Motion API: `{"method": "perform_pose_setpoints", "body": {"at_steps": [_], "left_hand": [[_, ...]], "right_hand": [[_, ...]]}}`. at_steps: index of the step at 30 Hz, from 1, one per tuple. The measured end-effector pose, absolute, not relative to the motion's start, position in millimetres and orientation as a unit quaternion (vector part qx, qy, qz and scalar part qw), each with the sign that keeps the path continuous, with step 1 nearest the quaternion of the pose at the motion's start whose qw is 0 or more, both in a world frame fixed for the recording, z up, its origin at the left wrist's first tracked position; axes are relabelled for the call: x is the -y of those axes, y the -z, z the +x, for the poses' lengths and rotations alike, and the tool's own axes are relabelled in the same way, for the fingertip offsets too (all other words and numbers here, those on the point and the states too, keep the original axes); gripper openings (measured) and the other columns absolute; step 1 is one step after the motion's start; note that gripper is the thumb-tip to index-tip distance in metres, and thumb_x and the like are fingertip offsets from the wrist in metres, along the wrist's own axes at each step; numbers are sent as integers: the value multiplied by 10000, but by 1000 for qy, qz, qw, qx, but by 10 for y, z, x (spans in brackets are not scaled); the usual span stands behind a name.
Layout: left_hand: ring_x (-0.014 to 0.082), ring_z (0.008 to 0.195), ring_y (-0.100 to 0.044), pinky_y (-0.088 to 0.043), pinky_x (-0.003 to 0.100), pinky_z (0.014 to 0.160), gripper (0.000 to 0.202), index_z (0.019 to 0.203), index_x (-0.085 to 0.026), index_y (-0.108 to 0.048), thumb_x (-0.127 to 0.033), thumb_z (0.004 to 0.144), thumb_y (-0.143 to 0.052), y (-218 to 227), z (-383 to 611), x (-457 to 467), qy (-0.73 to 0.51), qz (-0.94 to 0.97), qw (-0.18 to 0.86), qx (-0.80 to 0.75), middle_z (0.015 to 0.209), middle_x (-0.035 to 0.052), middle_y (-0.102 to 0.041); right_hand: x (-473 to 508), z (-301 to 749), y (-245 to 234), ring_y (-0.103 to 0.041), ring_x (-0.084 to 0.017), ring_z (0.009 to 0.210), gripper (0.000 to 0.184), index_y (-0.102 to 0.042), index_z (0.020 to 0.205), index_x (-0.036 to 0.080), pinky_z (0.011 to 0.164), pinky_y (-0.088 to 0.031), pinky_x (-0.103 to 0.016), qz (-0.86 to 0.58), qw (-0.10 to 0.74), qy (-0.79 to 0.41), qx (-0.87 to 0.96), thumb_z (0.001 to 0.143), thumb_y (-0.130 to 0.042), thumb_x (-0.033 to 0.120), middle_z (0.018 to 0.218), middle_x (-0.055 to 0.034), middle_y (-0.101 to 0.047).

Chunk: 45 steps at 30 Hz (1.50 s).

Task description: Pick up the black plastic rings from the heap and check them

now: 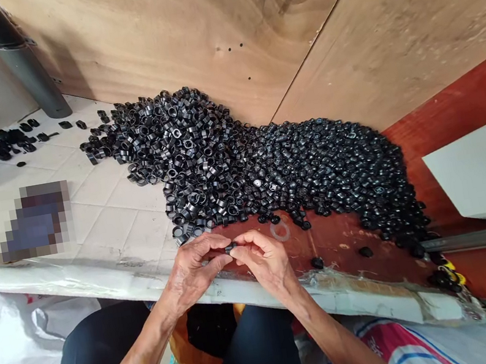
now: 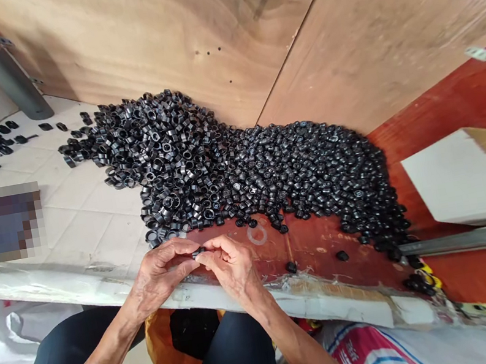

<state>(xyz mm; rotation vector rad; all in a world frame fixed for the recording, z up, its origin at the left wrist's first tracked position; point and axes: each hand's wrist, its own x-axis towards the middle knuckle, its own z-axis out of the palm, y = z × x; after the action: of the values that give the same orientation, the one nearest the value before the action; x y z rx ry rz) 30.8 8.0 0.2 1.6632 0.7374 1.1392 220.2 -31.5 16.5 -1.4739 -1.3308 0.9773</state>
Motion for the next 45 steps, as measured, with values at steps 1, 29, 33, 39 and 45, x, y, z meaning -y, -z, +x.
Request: {"method": "perform_pose_setpoints", "body": {"at_steps": [1, 29, 33, 39, 45], "left_hand": [[189, 982, -732, -600, 321, 903, 172, 1100, -210, -764, -155, 938, -747, -2, 304, -84, -467, 683, 477, -296, 1057, 67, -778], [190, 982, -698, -551, 348, 928, 126, 1102, -213, -741, -177, 990, -695, -21, 295, -87, -456, 695, 480, -280, 1039, 64, -759], [197, 994, -712, -569, 338, 911, 115, 1096, -211, -741, -210, 984, -715, -16, 307, -69, -469, 666, 498, -299, 1057, 68, -759], [205, 1025, -717, -577, 345, 923, 117, 1092, -198, -739, -236, 982, -723, -10, 305, -57, -470, 655, 500, -316, 1087, 83, -755], [200, 1022, -718, -583, 329, 893, 161, 1134, -209, -737, -253, 979, -731, 18, 304, -60, -478, 662, 484, -316, 1090, 79, -760]], "right_hand": [[314, 2205, -173, -649, -145, 585, 235, -708, 861, 208, 554, -527, -229, -600, 438, -386, 547, 892, -736, 439, 703, -4, -700], [288, 2104, -259, -484, -101, 478, 303, -588, 787, 218, 464, -386, -216, -610, 435, -361, 554, 954, -647, 464, 573, 60, -511], [335, 2123, -209, -632, -133, 559, 220, -690, 1029, 208, 541, -531, -236, -579, 458, -397, 546, 924, -693, 402, 731, 9, -666], [355, 2193, -148, -737, -191, 880, 160, -735, 1073, 231, 765, -624, -288, -543, 478, -346, 597, 966, -664, 327, 1058, -72, -732], [343, 2214, -194, -743, -213, 956, 170, -761, 1106, 237, 814, -628, -307, -539, 457, -298, 641, 986, -645, 270, 1077, -83, -752]]}}
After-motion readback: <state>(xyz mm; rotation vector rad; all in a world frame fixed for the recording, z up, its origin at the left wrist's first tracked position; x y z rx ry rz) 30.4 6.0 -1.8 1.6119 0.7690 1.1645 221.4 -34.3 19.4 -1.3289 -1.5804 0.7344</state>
